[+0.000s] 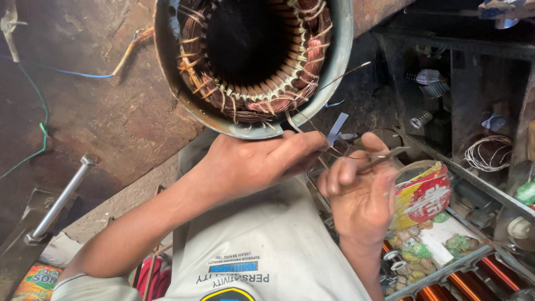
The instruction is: The person works on a motor stator, cutting wires with shears, scraping insulation from wire ends with a metal file, and handling red and black wires. The person also opens a drawer to retrieve a tool and moves around the workshop.
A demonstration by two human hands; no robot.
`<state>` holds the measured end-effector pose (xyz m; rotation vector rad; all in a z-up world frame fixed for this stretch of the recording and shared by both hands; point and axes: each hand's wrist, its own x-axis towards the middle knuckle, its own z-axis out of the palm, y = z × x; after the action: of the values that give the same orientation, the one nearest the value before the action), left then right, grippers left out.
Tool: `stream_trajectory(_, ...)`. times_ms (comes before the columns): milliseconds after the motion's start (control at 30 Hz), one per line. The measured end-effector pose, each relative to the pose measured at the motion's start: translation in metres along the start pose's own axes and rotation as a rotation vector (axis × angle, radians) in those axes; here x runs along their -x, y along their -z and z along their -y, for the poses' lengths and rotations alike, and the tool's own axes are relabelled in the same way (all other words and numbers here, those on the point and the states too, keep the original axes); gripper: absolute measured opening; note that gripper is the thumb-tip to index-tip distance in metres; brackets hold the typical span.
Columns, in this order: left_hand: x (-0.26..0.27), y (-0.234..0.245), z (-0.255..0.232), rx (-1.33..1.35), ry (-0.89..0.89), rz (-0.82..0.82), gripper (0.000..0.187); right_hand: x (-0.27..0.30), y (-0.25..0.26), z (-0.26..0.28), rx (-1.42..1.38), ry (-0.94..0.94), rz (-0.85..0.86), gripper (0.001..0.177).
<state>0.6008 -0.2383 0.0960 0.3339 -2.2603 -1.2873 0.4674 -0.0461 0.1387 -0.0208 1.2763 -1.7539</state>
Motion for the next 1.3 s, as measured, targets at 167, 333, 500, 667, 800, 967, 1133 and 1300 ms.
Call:
stream_trajectory(167,-0.003,-0.002,-0.003,-0.063,-0.007,-0.006,0.032,0.002,-0.011,-0.013,-0.015,-0.111,0.029,0.059)
stream_trajectory(333,0.0,-0.003,-0.004,-0.29,-0.047,0.016,0.034,-0.003,-0.012,-0.024,-0.033,-0.159,-0.049,0.051)
stream_trajectory(500,0.001,-0.003,-0.003,-0.288,-0.056,0.015,0.036,0.003,-0.01,-0.02,-0.224,-0.16,-0.169,0.053)
stream_trajectory(667,0.001,-0.004,-0.002,-0.271,-0.068,-0.01,0.037,0.001,-0.019,-0.021,-0.089,-0.151,-0.009,0.066)
stream_trajectory(800,0.003,-0.005,-0.002,-0.305,-0.073,0.01,0.037,-0.008,-0.016,-0.027,0.032,-0.163,-0.162,0.063)
stream_trajectory(967,0.001,-0.006,-0.004,-0.168,-0.012,-0.018,0.034,-0.002,-0.01,-0.027,-0.089,-0.003,-0.129,0.062)
stream_trajectory(1133,-0.004,-0.003,-0.014,0.126,0.154,0.004,0.036,-0.014,-0.004,-0.037,0.407,0.336,0.021,0.065)
stream_trajectory(1300,-0.006,0.006,-0.017,0.25,0.181,0.054,0.039,-0.031,0.024,-0.016,1.067,0.85,0.156,0.044)
